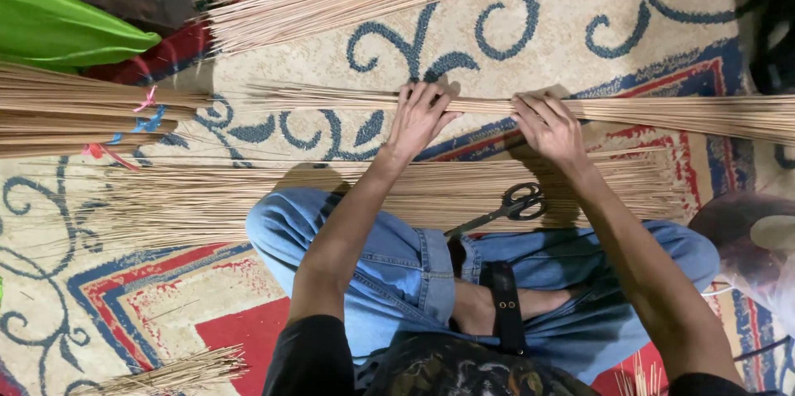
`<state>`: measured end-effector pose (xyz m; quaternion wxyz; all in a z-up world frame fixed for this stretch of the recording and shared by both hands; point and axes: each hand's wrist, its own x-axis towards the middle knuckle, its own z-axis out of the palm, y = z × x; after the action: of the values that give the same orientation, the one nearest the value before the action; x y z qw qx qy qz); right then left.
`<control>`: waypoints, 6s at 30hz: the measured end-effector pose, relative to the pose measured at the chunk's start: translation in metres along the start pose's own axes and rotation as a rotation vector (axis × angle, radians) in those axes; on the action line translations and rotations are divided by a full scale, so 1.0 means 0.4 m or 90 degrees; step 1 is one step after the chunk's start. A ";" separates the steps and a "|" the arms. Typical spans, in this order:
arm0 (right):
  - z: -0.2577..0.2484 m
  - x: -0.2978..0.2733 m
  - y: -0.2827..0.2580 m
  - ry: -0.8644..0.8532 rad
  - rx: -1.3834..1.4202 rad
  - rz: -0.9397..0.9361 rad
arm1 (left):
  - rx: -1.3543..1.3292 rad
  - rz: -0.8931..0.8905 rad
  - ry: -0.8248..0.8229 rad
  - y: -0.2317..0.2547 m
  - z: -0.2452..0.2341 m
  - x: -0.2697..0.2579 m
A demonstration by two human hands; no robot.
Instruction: Bundling and organizing thin wooden sticks while sitting on the floor.
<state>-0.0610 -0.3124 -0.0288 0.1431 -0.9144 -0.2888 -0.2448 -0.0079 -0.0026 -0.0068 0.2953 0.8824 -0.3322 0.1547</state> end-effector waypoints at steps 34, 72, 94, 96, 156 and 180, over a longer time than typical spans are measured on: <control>-0.288 -0.213 -0.511 -0.212 -0.130 0.397 | 0.069 -0.244 -0.304 0.419 -0.152 -0.358; -0.408 -0.026 -0.372 -0.200 -0.045 0.169 | -0.123 -0.252 -0.194 0.341 -0.301 -0.299; -0.476 0.034 -0.388 -0.127 -0.050 0.175 | -0.132 -0.153 -0.075 0.369 -0.381 -0.210; -0.424 0.059 -0.451 -0.105 0.014 0.144 | -0.144 -0.104 -0.083 0.427 -0.365 -0.176; -0.016 0.247 -0.257 -0.129 0.190 0.137 | -0.044 -0.250 -0.139 -0.003 -0.368 -0.061; -0.024 0.241 -0.291 -0.100 0.092 0.230 | 0.069 -0.381 -0.033 -0.128 -0.284 -0.141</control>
<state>-0.0654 -0.1800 0.0445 0.2267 -0.9550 -0.1475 -0.1215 -0.0234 0.1270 0.0336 0.2716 0.9591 -0.0562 0.0561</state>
